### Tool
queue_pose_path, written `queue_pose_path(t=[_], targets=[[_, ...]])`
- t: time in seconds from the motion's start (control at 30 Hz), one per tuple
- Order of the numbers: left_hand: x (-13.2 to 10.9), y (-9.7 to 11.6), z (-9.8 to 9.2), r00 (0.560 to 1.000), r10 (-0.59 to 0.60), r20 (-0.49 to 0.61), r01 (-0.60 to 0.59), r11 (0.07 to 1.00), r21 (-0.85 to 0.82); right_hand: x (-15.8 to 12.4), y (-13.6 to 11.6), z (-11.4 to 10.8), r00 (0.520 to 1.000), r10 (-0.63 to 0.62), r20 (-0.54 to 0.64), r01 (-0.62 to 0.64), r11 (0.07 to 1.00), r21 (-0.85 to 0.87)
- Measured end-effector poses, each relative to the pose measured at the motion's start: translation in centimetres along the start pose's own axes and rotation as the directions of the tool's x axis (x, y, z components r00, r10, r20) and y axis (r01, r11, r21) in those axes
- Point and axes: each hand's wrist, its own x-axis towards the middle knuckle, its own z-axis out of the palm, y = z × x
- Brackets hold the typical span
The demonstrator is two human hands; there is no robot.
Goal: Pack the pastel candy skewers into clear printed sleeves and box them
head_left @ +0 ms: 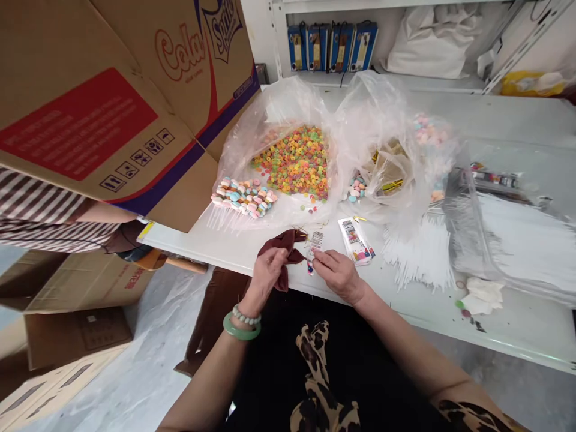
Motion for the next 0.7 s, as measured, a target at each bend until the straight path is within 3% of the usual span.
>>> queue_pose_path(t=[0.03,0.07,0.13,0.2,0.27,0.33,0.4,0.47,0.57,0.63,0.7], targets=[[-0.3,0.8,0.4,0.980,-0.083,0.179,0.102,0.990,-0.102,0.3,-0.4,-0.2,0.998,-0.052,0.041,0.050,0.998,0.046],[-0.5,1.4,0.8,0.933,-0.141,0.330,0.212,0.958,-0.191,0.6,-0.8,-0.2,0.992,-0.097,0.079,0.089,0.992,0.094],[-0.6,1.9,1.4,0.860,-0.194,0.473,0.387,0.851,-0.355,1.3,-1.4,-0.3,0.985,-0.129,0.115,0.107,0.978,0.177],[-0.4,1.8,1.8,0.865,-0.235,0.444,0.458,0.733,-0.503,1.6,-1.7,-0.1,0.998,-0.016,0.055,0.004,0.977,0.214],[-0.1,1.3,2.1,0.886,-0.290,0.361,0.459,0.653,-0.603,1.7,-1.8,0.2,0.970,0.235,-0.060,-0.213,0.945,0.249],[0.1,0.9,2.4,0.903,-0.311,0.296,0.429,0.615,-0.661,1.6,-1.9,0.7,0.867,0.494,-0.067,-0.440,0.822,0.362],[0.1,0.7,2.7,0.919,-0.307,0.248,0.389,0.599,-0.700,1.8,-2.0,1.5,0.764,0.640,0.087,-0.591,0.638,0.493],[-0.1,0.5,3.0,0.924,-0.301,0.235,0.375,0.599,-0.708,2.2,-2.2,2.4,0.689,0.678,0.255,-0.674,0.469,0.571],[-0.5,0.2,3.0,0.924,-0.302,0.233,0.377,0.634,-0.675,3.3,-2.4,3.6,0.649,0.664,0.372,-0.696,0.320,0.643],[-0.7,-0.3,2.7,0.937,-0.283,0.207,0.346,0.655,-0.671,4.2,-2.4,4.2,0.654,0.651,0.385,-0.690,0.305,0.657],[-0.6,-0.8,2.0,0.948,-0.265,0.179,0.313,0.663,-0.680,5.2,-2.5,4.5,0.674,0.643,0.364,-0.693,0.379,0.613]])
